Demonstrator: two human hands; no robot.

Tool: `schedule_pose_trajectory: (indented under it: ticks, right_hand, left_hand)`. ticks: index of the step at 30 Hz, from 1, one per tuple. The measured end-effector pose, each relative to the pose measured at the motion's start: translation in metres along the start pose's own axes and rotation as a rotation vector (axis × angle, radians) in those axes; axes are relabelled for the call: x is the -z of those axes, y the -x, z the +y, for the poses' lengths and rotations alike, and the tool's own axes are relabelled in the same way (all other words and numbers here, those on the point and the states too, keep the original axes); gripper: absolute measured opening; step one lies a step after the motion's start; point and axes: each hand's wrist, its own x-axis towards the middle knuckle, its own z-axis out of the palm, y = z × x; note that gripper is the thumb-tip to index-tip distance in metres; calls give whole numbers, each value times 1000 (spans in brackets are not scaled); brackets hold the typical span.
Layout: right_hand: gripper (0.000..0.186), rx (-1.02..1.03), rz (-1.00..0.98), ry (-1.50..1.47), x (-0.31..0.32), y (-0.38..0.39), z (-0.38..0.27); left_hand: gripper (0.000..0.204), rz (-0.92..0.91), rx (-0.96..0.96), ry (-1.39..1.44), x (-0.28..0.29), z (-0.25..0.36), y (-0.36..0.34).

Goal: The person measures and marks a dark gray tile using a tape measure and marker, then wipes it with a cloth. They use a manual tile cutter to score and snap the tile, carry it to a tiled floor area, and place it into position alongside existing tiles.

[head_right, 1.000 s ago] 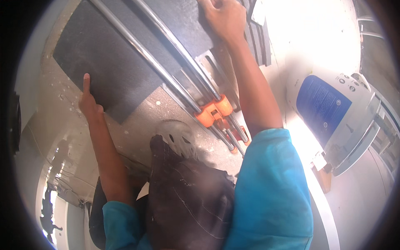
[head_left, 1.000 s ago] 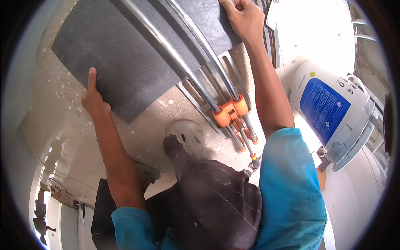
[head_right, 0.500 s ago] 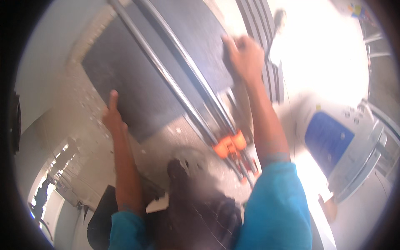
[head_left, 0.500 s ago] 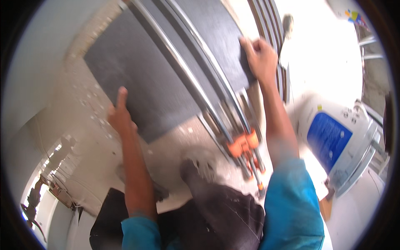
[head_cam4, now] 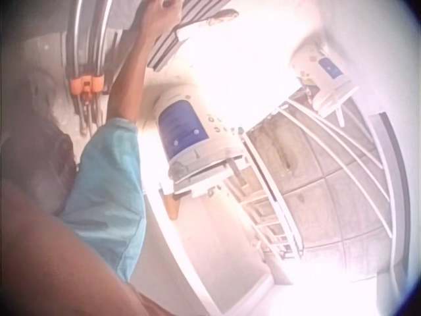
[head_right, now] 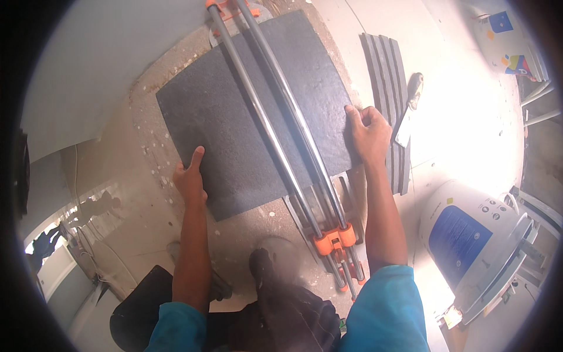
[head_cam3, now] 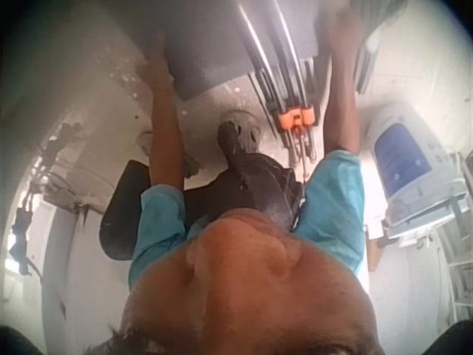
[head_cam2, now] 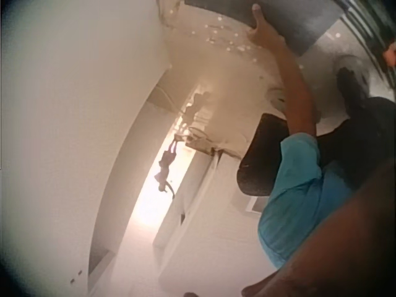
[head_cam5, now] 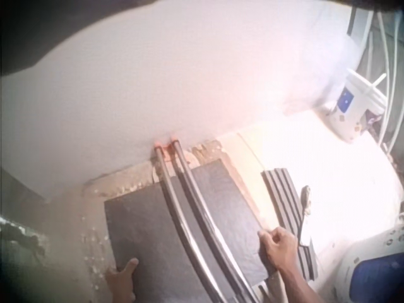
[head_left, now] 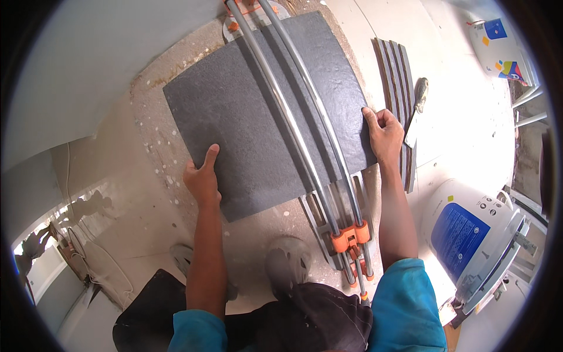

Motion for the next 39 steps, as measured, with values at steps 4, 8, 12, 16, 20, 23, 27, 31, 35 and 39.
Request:
schedule_pose_trajectory:
  ticks: [4, 8, 12, 16, 20, 23, 27, 31, 35, 39]
  right_hand:
    - [46, 28, 10, -23, 2, 0, -2]
    - [49, -53, -48, -57, 3, 1, -4]
    - [49, -69, -43, -46, 2, 2, -3]
    - [49, -27, -28, -28, 2, 2, -3]
    - [49, -41, -43, 4, 4, 2, -7]
    - [49, -41, -42, 2, 5, 2, -9]
    - [49, 38, -27, 30, 3, 1, -3]
    - [47, 113, 15, 32, -1, -1, 8]
    - [50, 34, -66, 42, 2, 1, 4]
    - [47, 33, 24, -49, 7, 2, -6]
  left_hand:
    - [97, -21, -28, 49, 1, 5, 5]
    - [99, -55, 13, 73, 3, 10, 8]
    - [102, -44, 17, 71, 1, 7, 5]
    - [108, -38, -12, 103, 1, 2, 2]
    - [111, -45, 24, 96, 2, 1, 1]
    - [109, -25, 14, 41, 1, 2, 1]
    - [107, -14, -17, -40, 2, 3, -2]
    - [99, -186, -54, 14, 9, 2, -6]
    - [90, -187, -119, -159, 11, 5, -5]
    - [90, -239, -150, -174, 7, 7, -4]
